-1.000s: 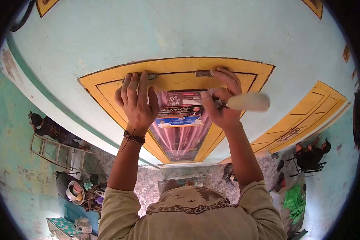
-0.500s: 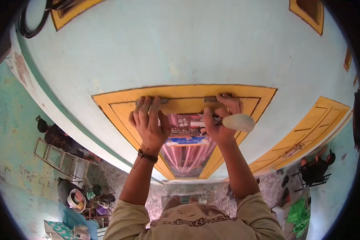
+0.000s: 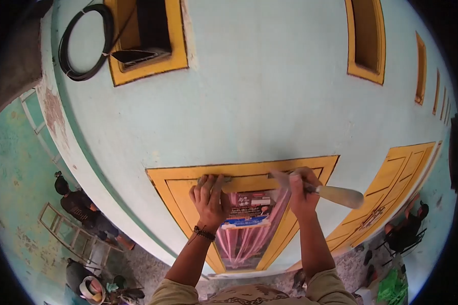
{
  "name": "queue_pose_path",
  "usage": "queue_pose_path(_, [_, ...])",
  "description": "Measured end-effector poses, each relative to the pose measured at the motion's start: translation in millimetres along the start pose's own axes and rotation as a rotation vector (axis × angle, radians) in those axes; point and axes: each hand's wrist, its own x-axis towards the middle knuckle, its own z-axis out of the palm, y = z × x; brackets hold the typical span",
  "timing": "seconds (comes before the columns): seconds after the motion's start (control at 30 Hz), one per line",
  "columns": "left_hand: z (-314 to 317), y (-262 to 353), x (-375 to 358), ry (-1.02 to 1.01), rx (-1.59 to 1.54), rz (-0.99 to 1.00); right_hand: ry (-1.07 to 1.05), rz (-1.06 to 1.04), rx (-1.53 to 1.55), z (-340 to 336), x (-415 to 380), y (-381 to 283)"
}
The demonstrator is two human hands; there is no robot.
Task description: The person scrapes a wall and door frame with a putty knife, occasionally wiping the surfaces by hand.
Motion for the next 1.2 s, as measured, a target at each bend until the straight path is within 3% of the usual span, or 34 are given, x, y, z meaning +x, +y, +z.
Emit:
queue_pose_path(0.03, [2,0,-1,0.009,-0.023,-0.009,0.025,-0.115,0.057,8,14,-16])
queue_pose_path(0.13, [2,-2,-4,0.004,-0.045,-0.022,0.153,-0.070,0.044,31,52,-40])
queue_pose_path(0.2, [-1,-1,-2,0.000,-0.063,-0.018,0.120,-0.066,0.087,49,84,-53])
queue_pose_path(0.3, [-2,-4,-3,-0.007,-0.083,-0.007,0.116,-0.258,0.133,83,114,-73])
queue_pose_path(0.5, [-4,-7,-5,-0.023,-0.086,-0.003,0.197,-0.308,0.252,137,156,-110])
queue_pose_path(0.63, [-8,-5,-6,-0.058,-0.098,-0.035,0.163,-0.358,0.150,174,154,-99])
queue_pose_path(0.87, [-12,-8,-5,-0.101,-0.106,-0.033,0.285,-0.400,0.159,179,149,-92])
queue_pose_path(1.1, [-10,-5,-7,-0.090,-0.110,-0.050,0.284,-0.394,0.158,176,148,-87])
queue_pose_path(1.2, [-14,-5,-3,-0.106,-0.117,-0.037,0.181,-0.459,0.090,170,146,-91])
